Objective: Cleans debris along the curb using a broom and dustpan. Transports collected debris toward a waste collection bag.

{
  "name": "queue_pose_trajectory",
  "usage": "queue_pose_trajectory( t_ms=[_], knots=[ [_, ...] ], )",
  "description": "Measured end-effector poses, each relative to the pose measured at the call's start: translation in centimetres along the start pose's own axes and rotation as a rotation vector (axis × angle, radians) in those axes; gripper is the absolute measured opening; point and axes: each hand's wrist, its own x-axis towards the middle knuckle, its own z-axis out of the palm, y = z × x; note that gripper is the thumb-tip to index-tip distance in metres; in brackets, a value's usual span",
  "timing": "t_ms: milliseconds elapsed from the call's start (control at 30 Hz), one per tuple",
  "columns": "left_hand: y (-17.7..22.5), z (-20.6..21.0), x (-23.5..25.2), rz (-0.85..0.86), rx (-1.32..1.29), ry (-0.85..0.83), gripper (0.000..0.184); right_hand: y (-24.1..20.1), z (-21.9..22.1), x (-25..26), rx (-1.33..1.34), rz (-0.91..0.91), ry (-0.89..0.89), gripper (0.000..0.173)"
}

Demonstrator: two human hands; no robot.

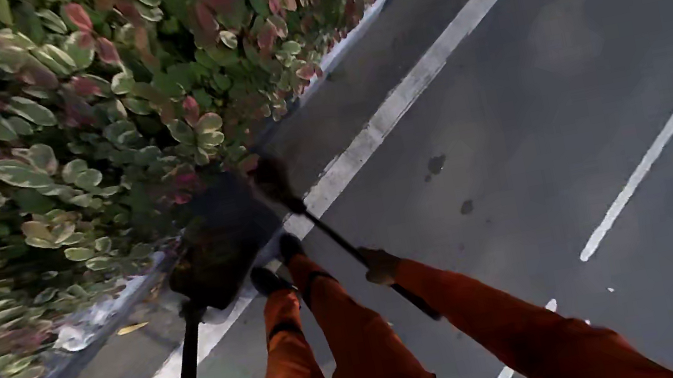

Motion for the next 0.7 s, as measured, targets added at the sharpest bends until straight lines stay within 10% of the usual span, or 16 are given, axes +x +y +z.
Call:
queue_pose_trajectory(
  t_ms=[233,400,533,700],
  knots=[
    [0.9,0.9,-0.7,-0.008,-0.017,0.067,0.029,5.6,4.3,-6.7,0.235,-0.010,0.033,0.072],
    [0.9,0.6,-1.1,-0.012,-0.010,0.097,0.027,-0.8,4.4,-1.8,0.334,0.036,0.212,0.067],
    [0.8,-0.8,-0.5,-0.015,-0.049,0.094,0.026,-6.5,5.9,-0.4,0.074,-0.003,0.012,0.067],
    [-0.2,-8.6,1.4,0.004,-0.149,0.012,0.027,-2.5,9.0,-4.8,0.020,-0.028,-0.095,0.071]
  ],
)
